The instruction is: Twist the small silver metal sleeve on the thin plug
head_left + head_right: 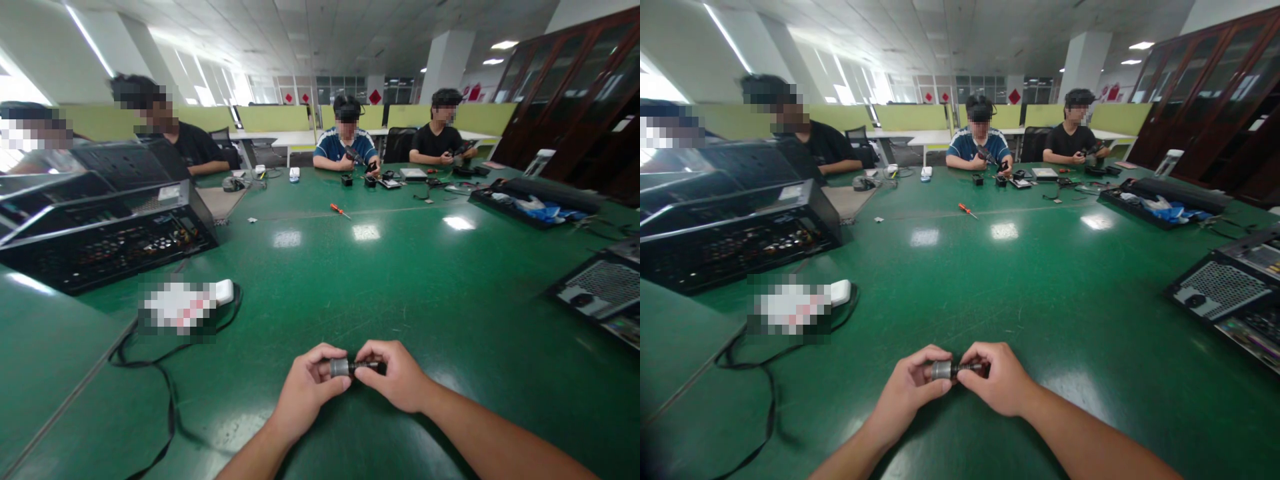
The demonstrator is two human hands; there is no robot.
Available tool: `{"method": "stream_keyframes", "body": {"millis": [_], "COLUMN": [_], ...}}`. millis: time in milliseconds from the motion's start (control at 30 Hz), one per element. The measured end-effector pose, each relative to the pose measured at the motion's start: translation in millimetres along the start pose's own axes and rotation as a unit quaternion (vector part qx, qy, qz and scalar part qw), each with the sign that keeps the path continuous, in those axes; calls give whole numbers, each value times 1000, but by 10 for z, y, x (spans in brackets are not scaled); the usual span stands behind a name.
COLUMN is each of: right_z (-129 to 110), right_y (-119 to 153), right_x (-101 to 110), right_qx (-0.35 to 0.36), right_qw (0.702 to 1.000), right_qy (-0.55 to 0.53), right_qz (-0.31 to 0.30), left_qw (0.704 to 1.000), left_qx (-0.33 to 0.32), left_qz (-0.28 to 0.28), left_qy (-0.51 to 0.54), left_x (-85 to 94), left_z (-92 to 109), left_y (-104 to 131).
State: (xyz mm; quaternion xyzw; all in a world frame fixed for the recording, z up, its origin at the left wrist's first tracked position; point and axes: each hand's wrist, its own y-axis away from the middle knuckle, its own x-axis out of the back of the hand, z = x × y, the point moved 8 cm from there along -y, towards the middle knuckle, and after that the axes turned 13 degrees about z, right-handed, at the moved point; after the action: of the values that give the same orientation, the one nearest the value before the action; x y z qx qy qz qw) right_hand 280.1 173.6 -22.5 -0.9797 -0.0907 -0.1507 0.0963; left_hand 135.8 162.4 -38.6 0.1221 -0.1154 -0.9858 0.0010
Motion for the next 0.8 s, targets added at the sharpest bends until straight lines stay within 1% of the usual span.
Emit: {"method": "stream_keyframes", "body": {"millis": [467,800], "right_z": [43,52], "right_y": [-21,-13], "right_x": [-9,-4], "right_qx": [-11,-12], "right_qw": [1000,1000], "right_qy": [-14,-12], "right_qz": [-9,-10], "left_qw": [1000,1000], "left_qx": [-1,11], "left_qz": [-5,5], "left_qy": [10,15], "left_x": [-4,-1], "left_z": [7,28], "left_y": [4,19]}}
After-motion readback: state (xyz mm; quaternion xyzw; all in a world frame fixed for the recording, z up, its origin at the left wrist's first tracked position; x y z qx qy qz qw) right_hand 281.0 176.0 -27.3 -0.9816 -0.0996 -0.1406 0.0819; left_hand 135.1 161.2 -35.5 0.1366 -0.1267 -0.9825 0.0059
